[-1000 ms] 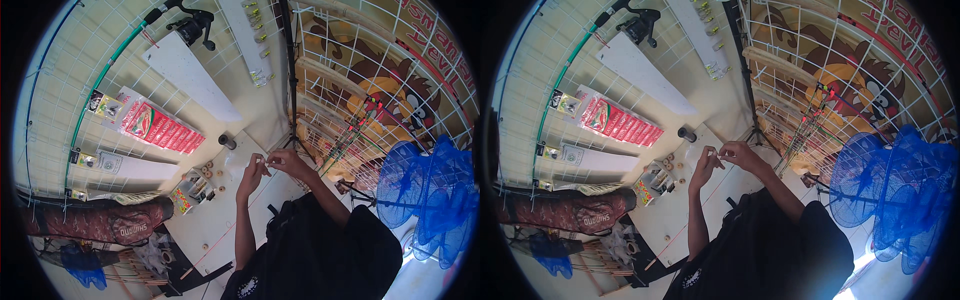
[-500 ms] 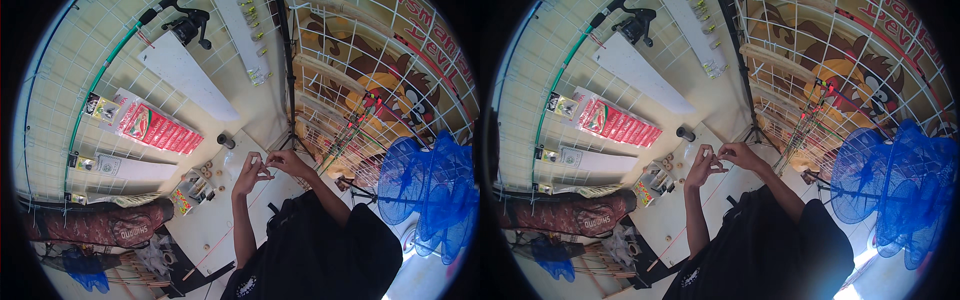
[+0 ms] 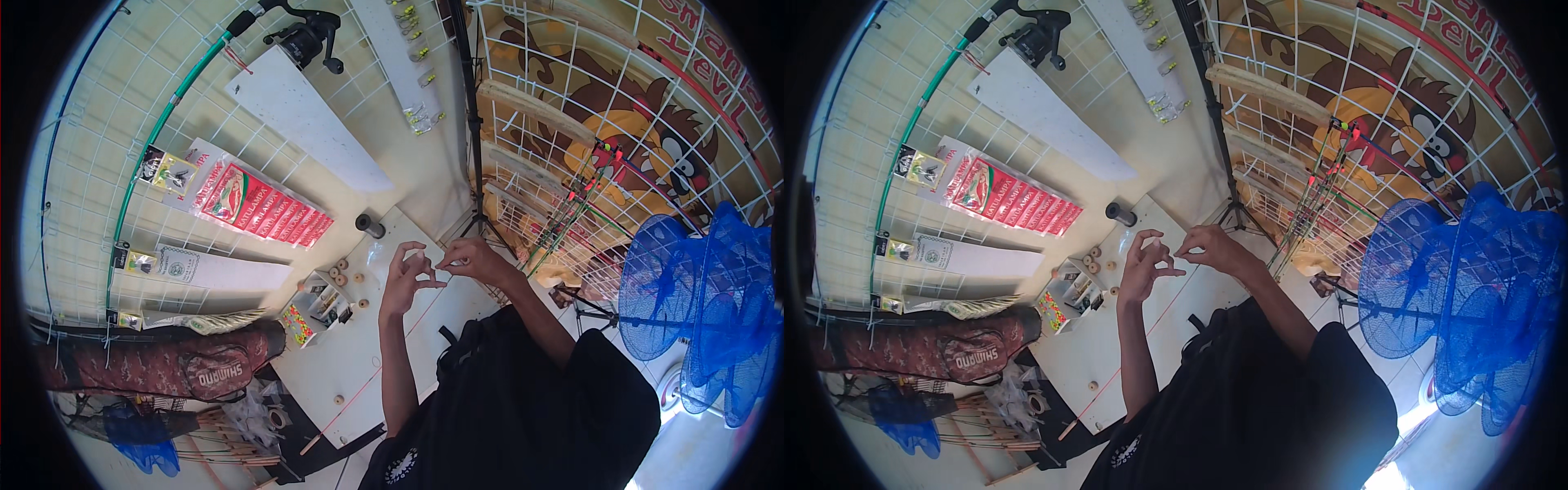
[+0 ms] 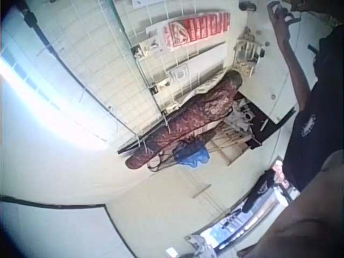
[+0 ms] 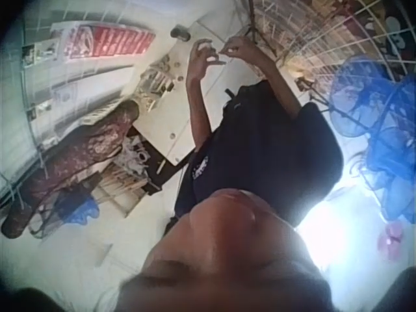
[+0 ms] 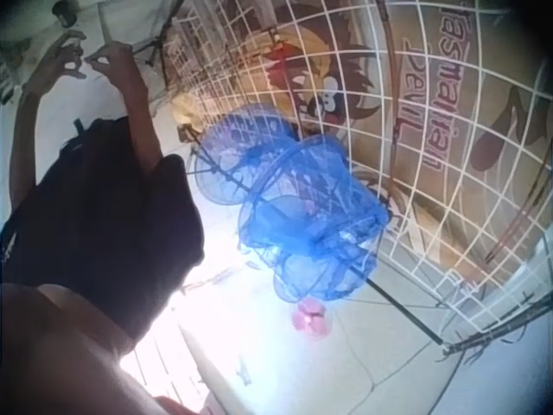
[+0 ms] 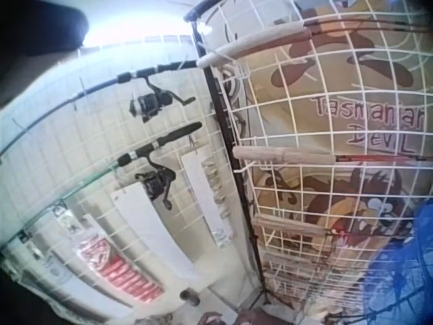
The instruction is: Replacing or repairing the guide or tip of a fishing rod using thread and rubber bands.
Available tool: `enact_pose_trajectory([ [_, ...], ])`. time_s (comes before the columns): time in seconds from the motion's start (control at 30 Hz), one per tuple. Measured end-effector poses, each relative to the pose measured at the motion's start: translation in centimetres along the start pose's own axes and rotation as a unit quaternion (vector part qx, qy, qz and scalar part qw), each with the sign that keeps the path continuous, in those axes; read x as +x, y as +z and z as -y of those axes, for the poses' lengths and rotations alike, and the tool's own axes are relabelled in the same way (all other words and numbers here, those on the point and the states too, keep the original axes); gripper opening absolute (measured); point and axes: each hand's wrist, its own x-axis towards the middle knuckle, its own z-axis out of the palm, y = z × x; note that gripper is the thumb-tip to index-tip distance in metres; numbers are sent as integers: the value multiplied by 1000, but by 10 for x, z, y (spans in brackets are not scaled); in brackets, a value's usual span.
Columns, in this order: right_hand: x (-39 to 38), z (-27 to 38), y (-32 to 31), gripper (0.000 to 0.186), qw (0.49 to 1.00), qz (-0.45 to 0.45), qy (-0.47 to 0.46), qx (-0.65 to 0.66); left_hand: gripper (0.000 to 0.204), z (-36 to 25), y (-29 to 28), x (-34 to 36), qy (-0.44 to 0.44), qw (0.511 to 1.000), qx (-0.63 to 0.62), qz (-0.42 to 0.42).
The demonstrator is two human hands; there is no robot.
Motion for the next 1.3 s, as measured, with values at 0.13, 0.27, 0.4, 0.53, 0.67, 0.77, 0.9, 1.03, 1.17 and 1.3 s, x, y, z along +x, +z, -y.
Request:
enact_pose_trajectory([
  [0.13, -1, 7, 1, 16, 996, -30, -28, -84, 29, 0, 4, -3, 26, 999, 32, -29],
  [0.27, 1, 10, 4, 16, 990, -49, -27, -131, 26, 3, 10, -4, 30, 997, 57, -40],
  [0.4, 1, 14, 6, 14, 988, -76, -30, -131, 29, 6, 12, -3, 16, 997, 48, -61],
  [0.53, 0, 13, 7, 15, 979, -79, -43, -182, 31, 7, 15, -4, 24, 996, 50, -66],
  [0.67, 0, 10, 12, 17, 964, -93, -68, -241, 31, 2, 23, -6, 36, 992, 71, -95],
  [0.77, 2, 15, 14, 18, 956, -112, -77, -261, 30, 2, 25, -7, 41, 991, 66, -104],
  [0.9, 2, 16, 17, 18, 950, -150, -96, -257, 32, 6, 22, -5, 34, 991, 58, -112],
  [1.03, 0, 19, 19, 16, 967, -163, -54, -189, 33, 8, 18, -5, 40, 993, 72, -84],
  [1.17, 1, 19, 19, 15, 975, -178, -25, -131, 29, 7, 20, -3, 63, 988, 91, -110],
  [1.3, 2, 22, 19, 13, 979, -190, 9, -77, 24, 6, 27, -2, 89, 976, 116, -163],
])
